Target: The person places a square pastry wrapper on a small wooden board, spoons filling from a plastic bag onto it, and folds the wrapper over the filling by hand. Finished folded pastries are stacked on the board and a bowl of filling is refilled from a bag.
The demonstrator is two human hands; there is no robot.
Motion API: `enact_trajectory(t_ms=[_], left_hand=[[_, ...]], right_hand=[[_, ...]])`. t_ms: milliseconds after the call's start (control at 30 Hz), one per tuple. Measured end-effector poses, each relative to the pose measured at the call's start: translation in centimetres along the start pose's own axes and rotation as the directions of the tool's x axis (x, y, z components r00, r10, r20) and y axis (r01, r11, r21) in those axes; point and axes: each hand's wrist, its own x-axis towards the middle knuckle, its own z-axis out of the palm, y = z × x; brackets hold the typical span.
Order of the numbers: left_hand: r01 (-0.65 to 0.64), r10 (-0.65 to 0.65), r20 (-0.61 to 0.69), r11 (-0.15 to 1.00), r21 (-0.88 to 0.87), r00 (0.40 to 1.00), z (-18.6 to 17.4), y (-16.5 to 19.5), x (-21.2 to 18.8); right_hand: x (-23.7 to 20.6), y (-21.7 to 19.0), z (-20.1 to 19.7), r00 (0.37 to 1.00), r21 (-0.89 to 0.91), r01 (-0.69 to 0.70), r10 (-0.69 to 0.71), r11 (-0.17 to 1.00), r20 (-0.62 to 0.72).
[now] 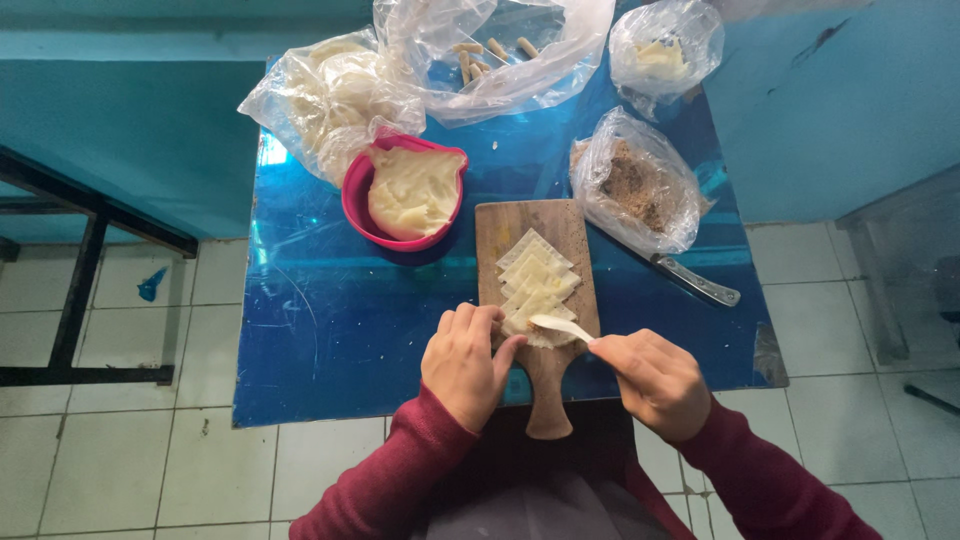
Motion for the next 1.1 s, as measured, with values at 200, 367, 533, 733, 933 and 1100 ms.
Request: enact_trajectory(t_ms=[200,367,533,733,933,1100], left_hand=[[0.013,-0.012,0.015,1.000,-0.021,1.000,0.4,0.0,0.0],[-0.020,0.020,0.000,0.998,-0.052,1.000,0.6,0.1,0.0],[-0.059,0.058,-0.006,0.992,-0.109,0.998,1.1,0.3,-0.1],[-0.071,0.066,-0.032,0.980,-0.187,0.997,1.2,0.4,-0.5],[-0.059,0.041,-0.073,0.964,-0.258,0.996,1.5,0.4,-0.8],[-0.055,0.021,-0.115,0.954,-0.296,0.993,2.0,-0.1,-1.1]], right_hand=[[0.9,1.9,-1.2,0.963,-0.282,-0.166,0.093,0.945,-0.254],[4.6,8.0,-1.1,0.857,-0.290,-0.438,0.297,0.851,-0.421],[5.7,12.0,0.8,0.808,-0.075,-0.527,0.472,0.847,-0.352],[5.4,12.7,-0.9,0.669,0.137,-0.643,0.640,0.753,-0.378],[3.9,8.2,-2.9,0.622,0.442,-0.605,0.740,0.662,-0.257],[1.9,3.2,-0.9,0.659,0.464,-0.647,0.750,0.605,-0.059]])
